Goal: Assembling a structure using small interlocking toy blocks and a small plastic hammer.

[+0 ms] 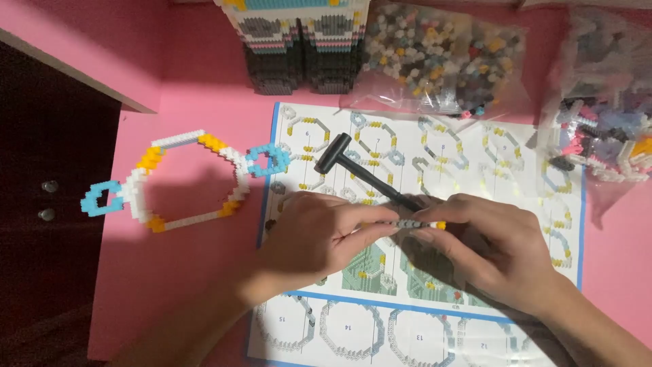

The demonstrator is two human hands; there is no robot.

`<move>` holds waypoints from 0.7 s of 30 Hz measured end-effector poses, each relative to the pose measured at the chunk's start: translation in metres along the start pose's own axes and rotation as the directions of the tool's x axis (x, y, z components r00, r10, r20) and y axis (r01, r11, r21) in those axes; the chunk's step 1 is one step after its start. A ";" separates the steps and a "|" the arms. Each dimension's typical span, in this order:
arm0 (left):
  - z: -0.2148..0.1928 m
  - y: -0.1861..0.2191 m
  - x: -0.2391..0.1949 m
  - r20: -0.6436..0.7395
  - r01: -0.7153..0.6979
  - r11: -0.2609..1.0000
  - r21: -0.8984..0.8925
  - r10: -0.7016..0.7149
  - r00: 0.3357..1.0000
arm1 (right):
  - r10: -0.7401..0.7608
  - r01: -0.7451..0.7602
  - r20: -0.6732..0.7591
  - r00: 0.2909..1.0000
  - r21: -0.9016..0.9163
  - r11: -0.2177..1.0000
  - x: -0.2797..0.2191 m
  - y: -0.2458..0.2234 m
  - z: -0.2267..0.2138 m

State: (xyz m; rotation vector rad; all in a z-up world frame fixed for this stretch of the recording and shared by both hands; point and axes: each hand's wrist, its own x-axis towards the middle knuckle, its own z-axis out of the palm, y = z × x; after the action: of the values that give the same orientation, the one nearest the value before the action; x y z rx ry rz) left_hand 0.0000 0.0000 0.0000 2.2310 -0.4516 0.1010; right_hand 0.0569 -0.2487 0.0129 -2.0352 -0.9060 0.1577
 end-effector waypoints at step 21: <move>-0.002 0.023 0.001 0.139 0.508 0.647 -0.568 -0.532 0.835 | -0.146 0.151 -0.076 0.986 0.066 0.986 0.001 0.001 0.004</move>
State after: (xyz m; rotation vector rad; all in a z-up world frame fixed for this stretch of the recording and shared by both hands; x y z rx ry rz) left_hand -0.0074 -0.0123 0.0183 1.6455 0.1976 -0.2722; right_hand 0.0563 -0.2456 0.0101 -1.8880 -0.9895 0.0355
